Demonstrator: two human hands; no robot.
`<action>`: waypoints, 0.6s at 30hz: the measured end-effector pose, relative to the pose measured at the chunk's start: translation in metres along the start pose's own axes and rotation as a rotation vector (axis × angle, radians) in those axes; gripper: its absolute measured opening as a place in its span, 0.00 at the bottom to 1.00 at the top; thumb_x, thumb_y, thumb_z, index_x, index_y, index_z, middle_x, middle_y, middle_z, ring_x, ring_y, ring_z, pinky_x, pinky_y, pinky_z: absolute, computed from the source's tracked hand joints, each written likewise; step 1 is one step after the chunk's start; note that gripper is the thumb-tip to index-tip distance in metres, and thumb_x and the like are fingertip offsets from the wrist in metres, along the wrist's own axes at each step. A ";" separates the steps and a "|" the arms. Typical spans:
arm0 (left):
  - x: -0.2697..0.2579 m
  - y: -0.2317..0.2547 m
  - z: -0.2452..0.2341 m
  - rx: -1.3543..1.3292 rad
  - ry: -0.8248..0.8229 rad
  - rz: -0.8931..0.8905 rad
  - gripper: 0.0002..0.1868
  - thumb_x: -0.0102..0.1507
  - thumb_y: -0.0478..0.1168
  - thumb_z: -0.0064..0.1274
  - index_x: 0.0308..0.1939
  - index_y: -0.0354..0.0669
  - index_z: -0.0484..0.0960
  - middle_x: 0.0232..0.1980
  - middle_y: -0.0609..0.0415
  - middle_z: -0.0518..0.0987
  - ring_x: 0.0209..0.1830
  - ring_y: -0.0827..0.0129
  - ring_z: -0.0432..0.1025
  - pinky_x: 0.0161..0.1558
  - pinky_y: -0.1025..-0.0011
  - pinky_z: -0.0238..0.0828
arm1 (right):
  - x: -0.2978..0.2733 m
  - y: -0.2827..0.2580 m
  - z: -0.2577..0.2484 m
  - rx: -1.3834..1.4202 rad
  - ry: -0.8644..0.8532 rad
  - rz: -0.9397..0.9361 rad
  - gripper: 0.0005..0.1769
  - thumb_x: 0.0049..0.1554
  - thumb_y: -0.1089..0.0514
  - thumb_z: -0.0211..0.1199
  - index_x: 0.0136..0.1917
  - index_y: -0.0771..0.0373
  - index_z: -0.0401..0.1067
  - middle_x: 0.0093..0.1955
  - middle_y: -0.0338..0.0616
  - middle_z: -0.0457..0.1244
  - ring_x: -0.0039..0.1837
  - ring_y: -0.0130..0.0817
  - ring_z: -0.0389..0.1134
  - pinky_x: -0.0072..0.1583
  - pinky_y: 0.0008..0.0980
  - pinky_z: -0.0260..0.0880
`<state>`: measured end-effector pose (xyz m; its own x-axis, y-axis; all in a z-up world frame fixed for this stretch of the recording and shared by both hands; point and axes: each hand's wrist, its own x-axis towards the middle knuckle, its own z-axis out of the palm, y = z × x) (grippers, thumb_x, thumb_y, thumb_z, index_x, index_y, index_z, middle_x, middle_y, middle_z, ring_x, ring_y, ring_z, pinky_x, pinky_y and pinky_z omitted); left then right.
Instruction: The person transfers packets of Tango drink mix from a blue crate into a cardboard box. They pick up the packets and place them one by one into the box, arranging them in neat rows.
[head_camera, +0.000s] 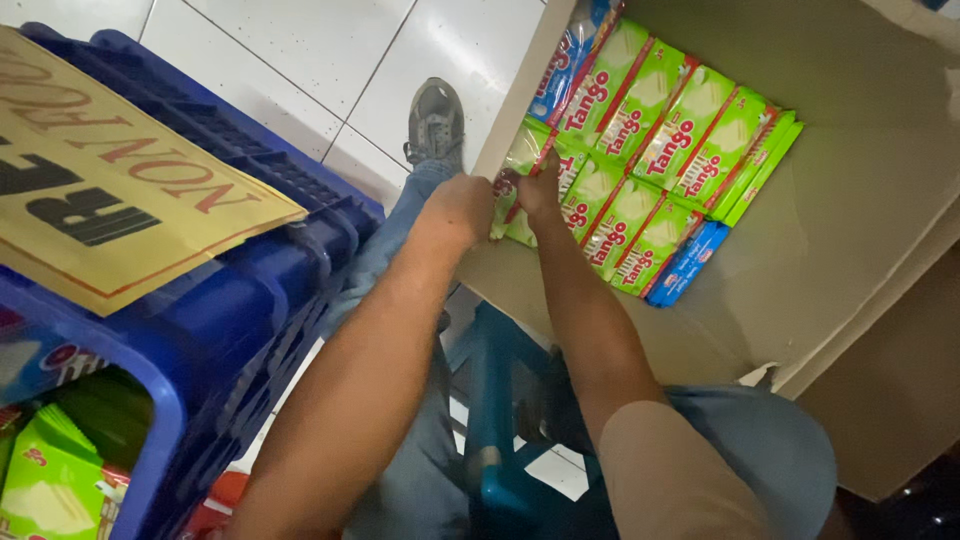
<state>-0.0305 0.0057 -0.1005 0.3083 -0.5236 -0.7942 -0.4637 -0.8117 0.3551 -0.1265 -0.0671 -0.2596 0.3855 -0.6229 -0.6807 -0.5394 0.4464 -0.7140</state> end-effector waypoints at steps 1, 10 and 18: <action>-0.001 0.004 -0.004 -0.006 -0.025 -0.049 0.15 0.46 0.30 0.52 0.37 0.29 0.77 0.36 0.34 0.74 0.36 0.44 0.71 0.33 0.52 0.72 | 0.011 0.018 -0.002 0.057 0.026 0.061 0.46 0.41 0.64 0.70 0.65 0.68 0.45 0.55 0.55 0.60 0.57 0.44 0.62 0.58 0.38 0.58; 0.006 -0.004 -0.004 0.014 -0.083 -0.025 0.14 0.49 0.29 0.49 0.38 0.28 0.77 0.36 0.33 0.74 0.35 0.42 0.71 0.32 0.50 0.71 | 0.020 0.027 -0.017 0.139 -0.003 0.191 0.23 0.44 0.50 0.69 0.40 0.68 0.62 0.30 0.44 0.54 0.26 0.30 0.56 0.28 0.26 0.54; 0.017 -0.011 0.001 0.032 -0.113 -0.010 0.15 0.50 0.28 0.46 0.40 0.28 0.77 0.36 0.34 0.75 0.34 0.44 0.72 0.33 0.50 0.72 | 0.015 0.034 -0.019 0.245 -0.009 0.210 0.48 0.47 0.43 0.68 0.66 0.70 0.44 0.54 0.58 0.49 0.52 0.42 0.58 0.48 0.38 0.65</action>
<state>-0.0212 0.0065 -0.1185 0.2180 -0.4816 -0.8488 -0.4883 -0.8069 0.3324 -0.1530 -0.0731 -0.2905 0.2918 -0.4958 -0.8180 -0.4121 0.7066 -0.5753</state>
